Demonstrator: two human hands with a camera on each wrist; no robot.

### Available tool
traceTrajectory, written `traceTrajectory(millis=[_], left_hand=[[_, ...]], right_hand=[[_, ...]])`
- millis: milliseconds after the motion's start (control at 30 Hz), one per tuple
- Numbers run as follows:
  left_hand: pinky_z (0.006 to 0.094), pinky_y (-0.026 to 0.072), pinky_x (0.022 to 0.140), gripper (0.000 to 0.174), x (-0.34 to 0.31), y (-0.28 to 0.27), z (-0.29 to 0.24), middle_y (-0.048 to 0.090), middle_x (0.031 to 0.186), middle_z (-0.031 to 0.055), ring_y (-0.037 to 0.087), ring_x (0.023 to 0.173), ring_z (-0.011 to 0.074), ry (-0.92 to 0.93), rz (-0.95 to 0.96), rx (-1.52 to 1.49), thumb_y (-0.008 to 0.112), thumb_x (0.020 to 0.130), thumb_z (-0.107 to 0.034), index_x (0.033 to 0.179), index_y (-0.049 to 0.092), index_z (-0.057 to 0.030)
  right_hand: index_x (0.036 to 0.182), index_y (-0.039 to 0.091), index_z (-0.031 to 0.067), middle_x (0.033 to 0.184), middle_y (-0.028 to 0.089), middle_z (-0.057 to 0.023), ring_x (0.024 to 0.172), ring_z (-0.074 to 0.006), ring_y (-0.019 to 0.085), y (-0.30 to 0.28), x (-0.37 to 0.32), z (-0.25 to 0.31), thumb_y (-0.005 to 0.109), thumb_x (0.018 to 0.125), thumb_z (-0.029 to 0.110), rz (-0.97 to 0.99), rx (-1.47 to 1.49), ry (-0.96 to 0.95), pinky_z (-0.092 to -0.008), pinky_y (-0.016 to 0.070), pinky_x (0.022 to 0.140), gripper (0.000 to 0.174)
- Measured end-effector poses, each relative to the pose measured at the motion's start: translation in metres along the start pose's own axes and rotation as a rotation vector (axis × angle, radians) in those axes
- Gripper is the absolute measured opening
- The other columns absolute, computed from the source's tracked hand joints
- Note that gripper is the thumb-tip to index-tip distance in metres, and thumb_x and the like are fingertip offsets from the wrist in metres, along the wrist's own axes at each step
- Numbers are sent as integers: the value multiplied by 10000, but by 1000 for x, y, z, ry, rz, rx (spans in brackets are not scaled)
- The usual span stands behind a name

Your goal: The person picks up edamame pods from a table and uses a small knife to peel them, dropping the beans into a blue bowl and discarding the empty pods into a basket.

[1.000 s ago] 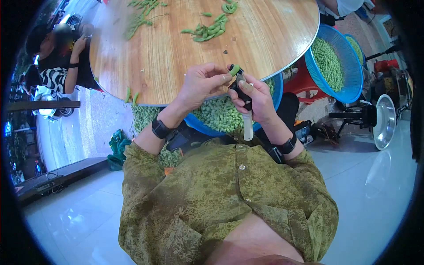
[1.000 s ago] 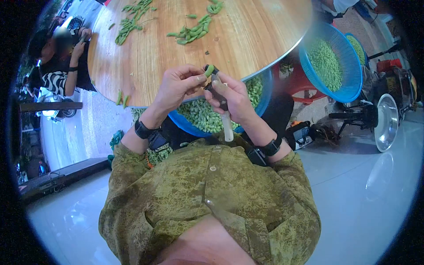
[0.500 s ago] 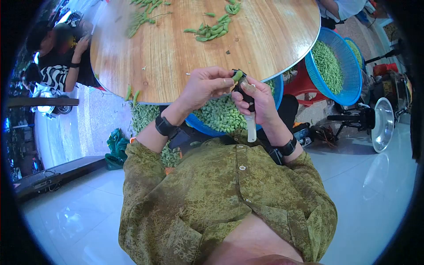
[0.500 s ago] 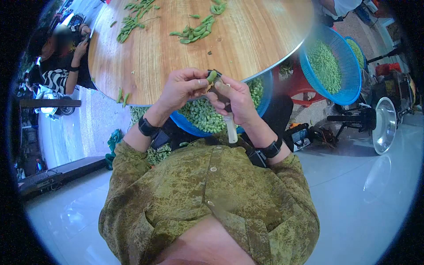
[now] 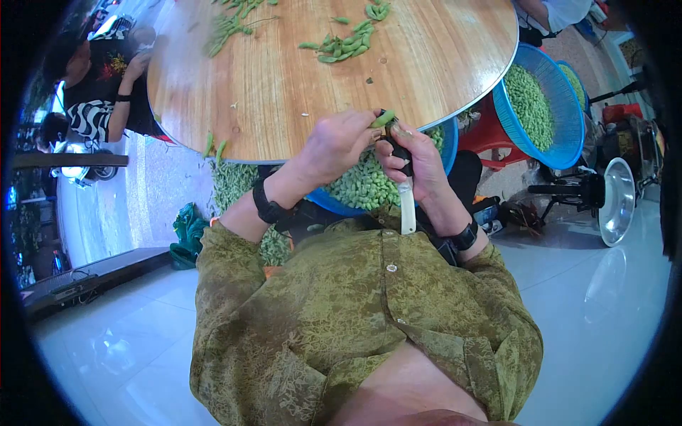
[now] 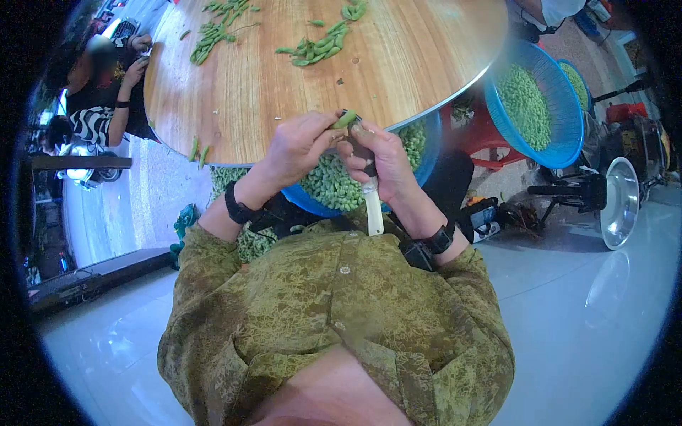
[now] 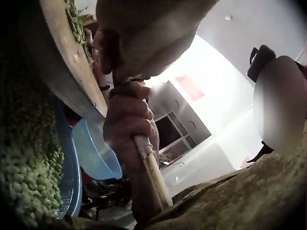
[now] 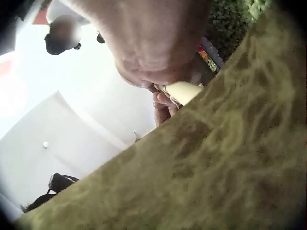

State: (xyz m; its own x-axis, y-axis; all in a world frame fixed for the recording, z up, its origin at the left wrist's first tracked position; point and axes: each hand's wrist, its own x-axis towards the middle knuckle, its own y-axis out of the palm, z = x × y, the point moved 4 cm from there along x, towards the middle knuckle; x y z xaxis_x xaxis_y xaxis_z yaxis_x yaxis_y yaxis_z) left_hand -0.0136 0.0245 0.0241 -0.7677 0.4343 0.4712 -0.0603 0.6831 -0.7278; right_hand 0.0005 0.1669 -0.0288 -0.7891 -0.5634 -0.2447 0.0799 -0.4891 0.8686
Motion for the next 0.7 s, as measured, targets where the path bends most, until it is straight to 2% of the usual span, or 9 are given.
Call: traceTrajectory(millis=[33,100,200,267,333,367,433,533,700], left_hand=[[273,489,596,170,1,-1,-3,649,765,24,604,658,112,2,-2,1,625,881,-127,922,639,38],[247,470,566,179,-8,13,13,640,735,32,583,635,79,-737,103,-856,610,888,-127,876,645,47],[222,452,548,177,-16,20,22,621,702,27,564,614,58,-888,209,-952,590,900,-123,902,649,44],[202,432,529,166,-17,20,13,619,718,8,558,610,49,-817,201,-824,578,911,-120,966,652,18],[182,412,511,177,-19,20,6,617,733,-11,552,606,41,-747,200,-702,567,922,-116,1031,655,-7],[198,429,525,184,-18,20,4,622,736,6,566,613,57,-668,212,-611,565,914,-102,1046,642,1],[214,446,540,195,-19,20,0,626,739,23,580,620,73,-592,224,-519,562,906,-87,1062,630,9],[252,475,573,230,-18,19,-3,625,741,65,602,632,108,-518,236,-440,540,889,-44,1099,602,26],[271,487,581,247,-24,22,-4,627,754,96,605,630,123,-397,164,-357,512,876,-6,1105,600,18]], right_hand=[[1222,516,46,784,569,-45,510,-65,423,0,-1,0,520,949,185,-8,-21,-7,-178,327,388,306],[1195,534,45,778,574,-41,513,-65,433,1,-2,1,524,947,181,-25,-65,-36,-179,328,386,283],[1140,566,41,770,587,-34,520,-57,446,-1,-7,1,533,943,170,-79,-219,-98,-181,323,390,238],[1112,579,37,767,594,-29,525,-48,449,-6,-8,2,538,943,163,-116,-327,-134,-182,316,396,215],[1074,585,11,745,600,-41,566,-63,498,-11,-11,10,584,912,126,-246,-916,-341,-214,381,453,199],[1074,585,11,745,600,-41,566,-63,498,-12,-8,9,584,912,126,-247,-917,-342,-214,381,453,199],[1142,562,-17,793,605,-20,617,-94,525,1,-11,15,640,861,57,-245,-1272,-775,-234,433,539,302],[1141,558,-27,779,612,-47,655,-135,550,4,-13,21,695,804,48,-220,-1349,-699,-262,457,607,371],[1074,566,-22,761,586,-105,647,-162,550,2,-12,22,729,755,73,-175,-1533,-747,-284,448,582,371]])
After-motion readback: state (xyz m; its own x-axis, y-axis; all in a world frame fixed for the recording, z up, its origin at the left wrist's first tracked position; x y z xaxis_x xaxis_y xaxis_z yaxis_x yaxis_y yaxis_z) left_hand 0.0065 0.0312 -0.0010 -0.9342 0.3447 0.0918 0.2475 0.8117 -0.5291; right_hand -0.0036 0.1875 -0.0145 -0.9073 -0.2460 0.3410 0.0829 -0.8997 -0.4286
